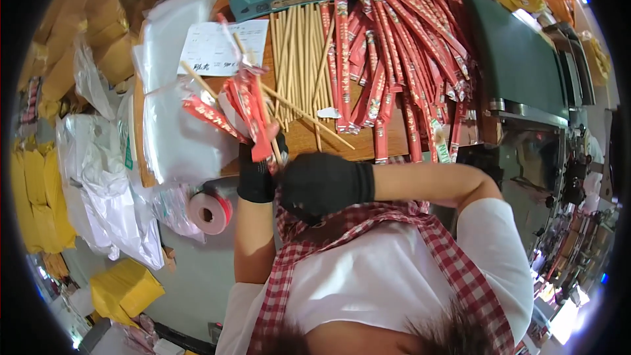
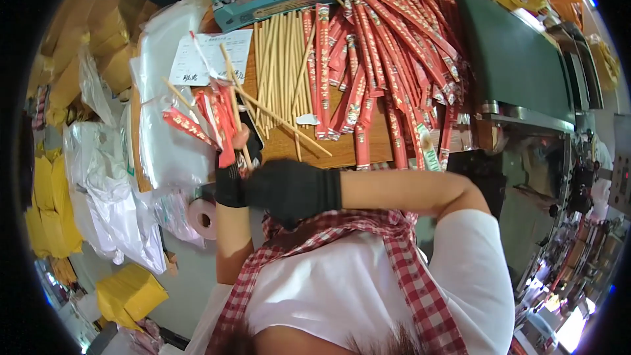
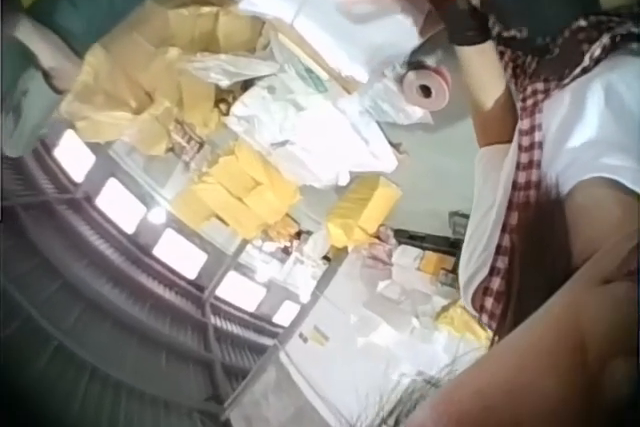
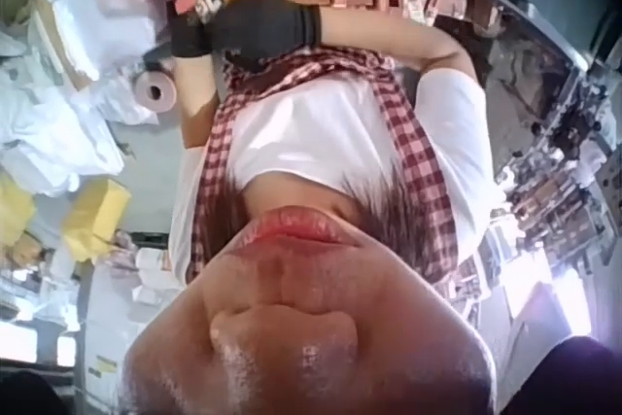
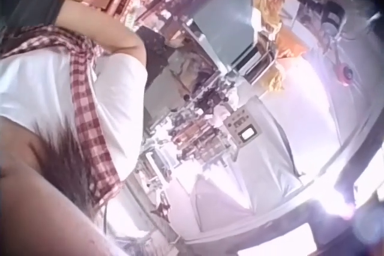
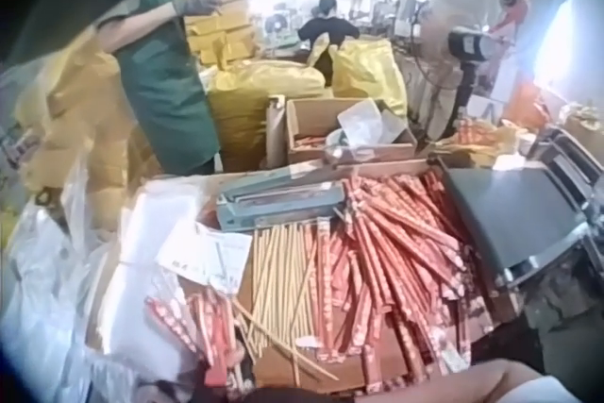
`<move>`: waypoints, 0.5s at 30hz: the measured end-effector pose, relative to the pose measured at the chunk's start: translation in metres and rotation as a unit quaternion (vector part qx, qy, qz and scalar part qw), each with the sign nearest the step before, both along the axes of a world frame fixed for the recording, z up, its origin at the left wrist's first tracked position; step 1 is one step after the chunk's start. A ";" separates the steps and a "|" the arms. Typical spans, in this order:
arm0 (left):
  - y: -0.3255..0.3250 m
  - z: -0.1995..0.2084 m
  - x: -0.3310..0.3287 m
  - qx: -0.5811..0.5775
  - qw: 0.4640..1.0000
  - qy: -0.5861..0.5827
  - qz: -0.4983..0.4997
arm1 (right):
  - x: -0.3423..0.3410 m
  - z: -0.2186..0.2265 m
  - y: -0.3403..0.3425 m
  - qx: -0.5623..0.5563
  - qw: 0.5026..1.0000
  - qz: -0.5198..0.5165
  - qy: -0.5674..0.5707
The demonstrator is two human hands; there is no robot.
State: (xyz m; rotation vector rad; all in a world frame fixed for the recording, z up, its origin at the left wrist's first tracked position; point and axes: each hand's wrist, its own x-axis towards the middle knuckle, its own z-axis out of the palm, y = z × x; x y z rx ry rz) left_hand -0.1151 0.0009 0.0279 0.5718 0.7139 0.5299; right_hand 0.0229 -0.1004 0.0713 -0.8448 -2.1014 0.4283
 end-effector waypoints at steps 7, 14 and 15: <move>-0.030 -0.013 0.128 0.075 0.992 -0.067 0.073 | 0.063 -0.003 -0.021 -0.217 0.893 -0.294 0.264; -0.021 0.064 0.289 0.474 0.855 -0.032 -0.209 | 0.198 0.036 -0.053 -0.134 0.883 -0.329 0.307; 0.012 0.035 0.296 0.523 0.816 -0.036 -0.244 | 0.215 0.048 -0.046 -0.094 0.896 -0.358 0.245</move>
